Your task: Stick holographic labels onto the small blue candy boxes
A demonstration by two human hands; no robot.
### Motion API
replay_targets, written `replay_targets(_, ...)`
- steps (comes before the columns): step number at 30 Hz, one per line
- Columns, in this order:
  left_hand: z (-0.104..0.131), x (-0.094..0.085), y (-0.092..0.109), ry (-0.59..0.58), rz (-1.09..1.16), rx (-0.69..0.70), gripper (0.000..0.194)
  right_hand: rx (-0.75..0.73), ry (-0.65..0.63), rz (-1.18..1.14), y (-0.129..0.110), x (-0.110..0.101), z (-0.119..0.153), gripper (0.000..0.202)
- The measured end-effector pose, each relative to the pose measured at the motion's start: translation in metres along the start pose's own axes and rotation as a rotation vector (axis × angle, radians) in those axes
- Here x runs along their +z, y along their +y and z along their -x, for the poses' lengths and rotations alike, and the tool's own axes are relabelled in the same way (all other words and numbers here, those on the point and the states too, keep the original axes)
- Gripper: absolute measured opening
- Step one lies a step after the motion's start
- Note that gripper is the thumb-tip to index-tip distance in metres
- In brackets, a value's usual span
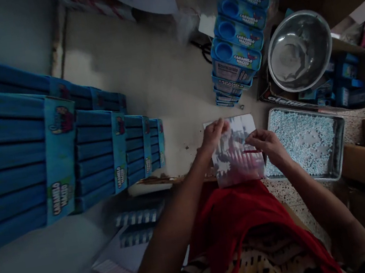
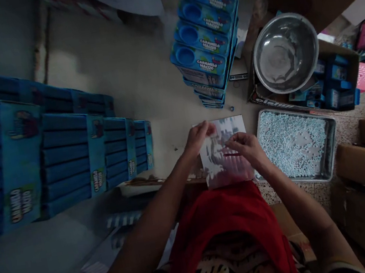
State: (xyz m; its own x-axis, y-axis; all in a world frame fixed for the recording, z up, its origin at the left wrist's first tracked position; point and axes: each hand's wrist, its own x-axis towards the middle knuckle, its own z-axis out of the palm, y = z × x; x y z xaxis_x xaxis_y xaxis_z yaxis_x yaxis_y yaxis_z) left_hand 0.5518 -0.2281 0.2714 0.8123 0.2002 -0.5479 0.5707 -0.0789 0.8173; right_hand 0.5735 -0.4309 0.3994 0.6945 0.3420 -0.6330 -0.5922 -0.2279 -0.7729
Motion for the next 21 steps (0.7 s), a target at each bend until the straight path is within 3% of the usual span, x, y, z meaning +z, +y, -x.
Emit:
replay_targets(2,0.023,0.004,0.013,-0.206,0.359,-0.167,0.080,0.026,-0.007,-0.064,-0.018,-0.007,0.004,0.047)
replay_targets(5,0.054,0.008,0.032,-0.321,0.625,-0.222,0.073,0.050,0.022,-0.098,-0.033,-0.015,0.008,0.050)
replay_targets(10,0.090,0.008,0.078,-0.128,0.629,-0.149,0.045,0.005,0.071,0.010,-0.044,-0.019,0.017,0.047)
replay_targets(13,0.110,-0.004,0.119,0.032,0.477,0.011,0.033,-0.055,0.159,0.065,-0.063,-0.017,0.026,0.045)
replay_targets(17,0.127,-0.034,0.185,0.239,0.182,0.322,0.022,-0.253,0.226,0.054,-0.117,-0.010,0.035,0.037)
replay_targets(19,0.118,-0.051,0.219,0.337,0.066,0.460,0.023,-0.339,0.212,0.062,-0.155,-0.008,0.029,0.034)
replay_targets(21,0.094,-0.067,0.252,0.405,-0.013,0.579,0.024,-0.412,0.184,0.125,-0.196,-0.009,0.012,0.032)
